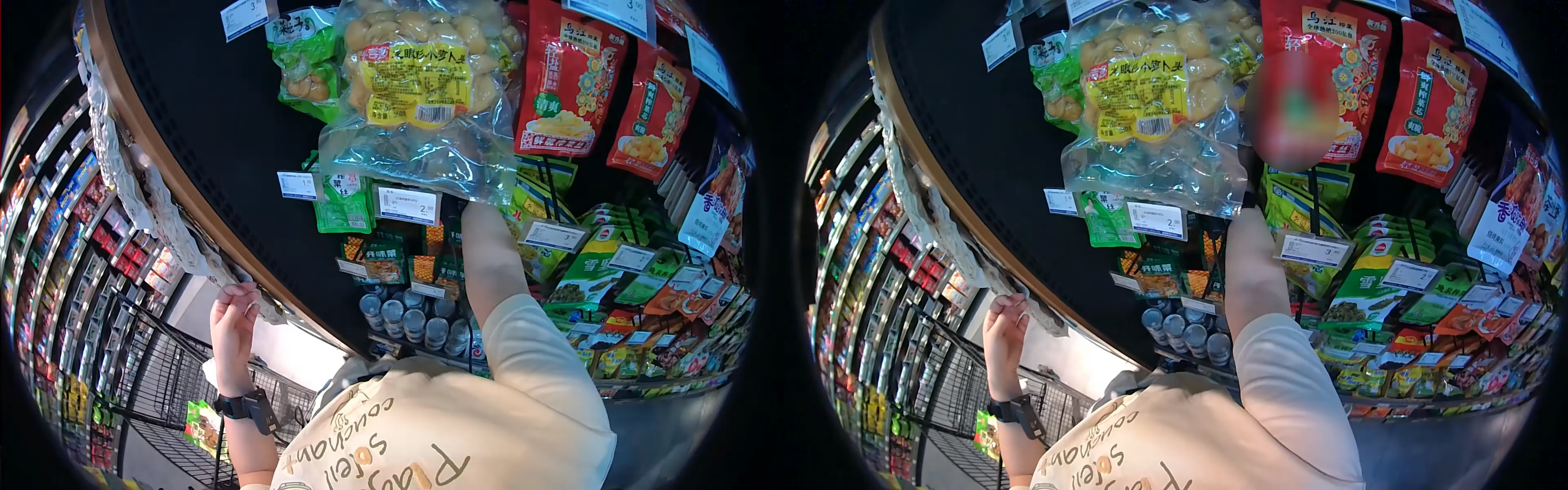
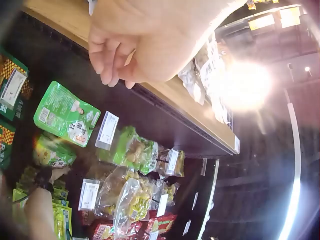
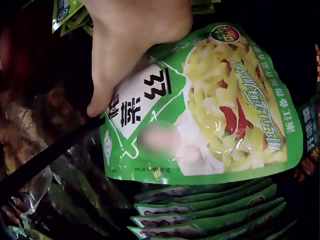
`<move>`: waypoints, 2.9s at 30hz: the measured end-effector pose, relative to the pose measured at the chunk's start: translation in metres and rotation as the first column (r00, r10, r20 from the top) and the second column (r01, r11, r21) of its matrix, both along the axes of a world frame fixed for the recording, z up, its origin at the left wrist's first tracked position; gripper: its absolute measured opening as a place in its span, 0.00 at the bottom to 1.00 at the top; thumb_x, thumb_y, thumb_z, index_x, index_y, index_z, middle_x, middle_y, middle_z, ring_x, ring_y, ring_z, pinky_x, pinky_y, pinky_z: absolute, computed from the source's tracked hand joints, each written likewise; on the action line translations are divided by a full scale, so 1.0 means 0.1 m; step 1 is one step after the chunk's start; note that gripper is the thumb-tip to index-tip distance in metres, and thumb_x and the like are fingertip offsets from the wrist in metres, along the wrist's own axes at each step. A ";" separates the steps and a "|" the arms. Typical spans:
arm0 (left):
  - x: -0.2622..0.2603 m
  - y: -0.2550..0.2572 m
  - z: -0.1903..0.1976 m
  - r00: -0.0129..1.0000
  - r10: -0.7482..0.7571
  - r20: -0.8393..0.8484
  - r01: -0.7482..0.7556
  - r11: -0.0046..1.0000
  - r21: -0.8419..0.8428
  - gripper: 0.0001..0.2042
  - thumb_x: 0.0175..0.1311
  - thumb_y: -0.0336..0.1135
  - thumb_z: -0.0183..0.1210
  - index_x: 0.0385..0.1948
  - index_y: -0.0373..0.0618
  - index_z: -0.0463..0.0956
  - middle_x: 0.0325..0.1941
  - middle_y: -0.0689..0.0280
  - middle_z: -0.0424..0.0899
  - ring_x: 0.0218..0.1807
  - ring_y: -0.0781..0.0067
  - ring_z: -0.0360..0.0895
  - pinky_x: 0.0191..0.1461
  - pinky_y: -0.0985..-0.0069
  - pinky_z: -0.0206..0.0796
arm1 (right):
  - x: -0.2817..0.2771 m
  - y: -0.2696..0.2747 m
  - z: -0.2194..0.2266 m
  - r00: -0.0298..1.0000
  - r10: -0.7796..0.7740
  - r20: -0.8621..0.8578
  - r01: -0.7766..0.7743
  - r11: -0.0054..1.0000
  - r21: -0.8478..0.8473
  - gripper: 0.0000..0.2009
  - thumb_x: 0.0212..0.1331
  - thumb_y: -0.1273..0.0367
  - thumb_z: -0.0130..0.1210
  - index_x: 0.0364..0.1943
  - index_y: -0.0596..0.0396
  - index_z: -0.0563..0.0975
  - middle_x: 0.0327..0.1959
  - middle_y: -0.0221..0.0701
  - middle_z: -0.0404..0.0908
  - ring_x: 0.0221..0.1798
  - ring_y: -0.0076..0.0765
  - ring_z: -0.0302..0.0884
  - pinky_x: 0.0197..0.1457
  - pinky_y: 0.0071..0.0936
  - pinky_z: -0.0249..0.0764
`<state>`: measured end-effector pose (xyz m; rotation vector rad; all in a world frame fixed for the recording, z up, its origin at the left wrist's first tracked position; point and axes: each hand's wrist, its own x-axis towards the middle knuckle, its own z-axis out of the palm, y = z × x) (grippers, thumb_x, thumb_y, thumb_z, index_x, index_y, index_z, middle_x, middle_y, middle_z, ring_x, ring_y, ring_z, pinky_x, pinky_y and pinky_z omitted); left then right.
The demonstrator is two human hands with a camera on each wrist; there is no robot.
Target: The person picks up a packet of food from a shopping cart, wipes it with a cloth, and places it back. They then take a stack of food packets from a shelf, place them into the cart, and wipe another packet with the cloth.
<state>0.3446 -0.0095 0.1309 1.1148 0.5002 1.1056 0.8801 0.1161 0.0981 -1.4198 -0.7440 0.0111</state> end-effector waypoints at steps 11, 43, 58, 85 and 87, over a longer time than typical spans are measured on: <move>0.06 -0.04 0.06 0.997 -0.062 -0.052 0.059 0.997 -0.059 0.04 0.58 0.24 0.46 0.32 0.41 0.69 0.37 0.63 0.76 0.38 0.77 0.73 0.43 0.82 0.65 | -0.13 -0.49 -0.48 0.988 0.034 -0.150 -0.030 0.999 0.025 0.35 0.49 0.55 0.53 0.59 0.59 0.55 0.60 0.44 0.56 0.62 0.46 0.53 0.64 0.36 0.51; 3.33 0.70 -0.32 0.826 -0.009 -0.563 0.291 0.863 0.413 0.45 0.48 0.34 0.59 0.62 0.40 0.32 0.62 0.45 0.52 0.64 0.49 0.49 0.63 0.65 0.48 | -0.67 0.09 0.39 0.887 0.453 -0.088 -0.461 0.863 -0.204 0.32 0.51 0.52 0.50 0.56 0.57 0.59 0.58 0.41 0.60 0.60 0.45 0.58 0.61 0.38 0.55; 2.74 0.40 -0.35 0.916 -0.180 -0.358 0.311 0.884 0.350 0.48 0.39 0.35 0.67 0.63 0.48 0.40 0.60 0.46 0.55 0.64 0.46 0.48 0.64 0.63 0.44 | -0.83 -0.88 -0.16 0.877 0.361 -0.316 -0.427 0.888 -0.169 0.31 0.51 0.51 0.49 0.55 0.56 0.61 0.57 0.40 0.62 0.58 0.45 0.60 0.60 0.38 0.57; 2.04 -0.26 -0.39 0.915 0.045 -0.401 0.143 0.892 0.429 0.47 0.36 0.39 0.67 0.62 0.48 0.46 0.54 0.46 0.54 0.56 0.46 0.53 0.60 0.59 0.44 | -1.72 -2.57 -0.13 0.911 0.220 -0.350 -0.315 0.917 -0.245 0.30 0.54 0.47 0.44 0.54 0.55 0.64 0.56 0.37 0.65 0.56 0.43 0.64 0.57 0.41 0.62; 2.00 -0.30 -0.38 0.905 0.056 -0.423 0.145 0.893 0.427 0.47 0.36 0.39 0.67 0.62 0.48 0.46 0.54 0.47 0.54 0.56 0.46 0.53 0.60 0.60 0.44 | -1.76 -2.59 -0.09 0.947 0.307 -0.095 -0.313 0.820 -0.479 0.30 0.56 0.46 0.41 0.55 0.54 0.63 0.56 0.36 0.65 0.56 0.41 0.64 0.57 0.41 0.62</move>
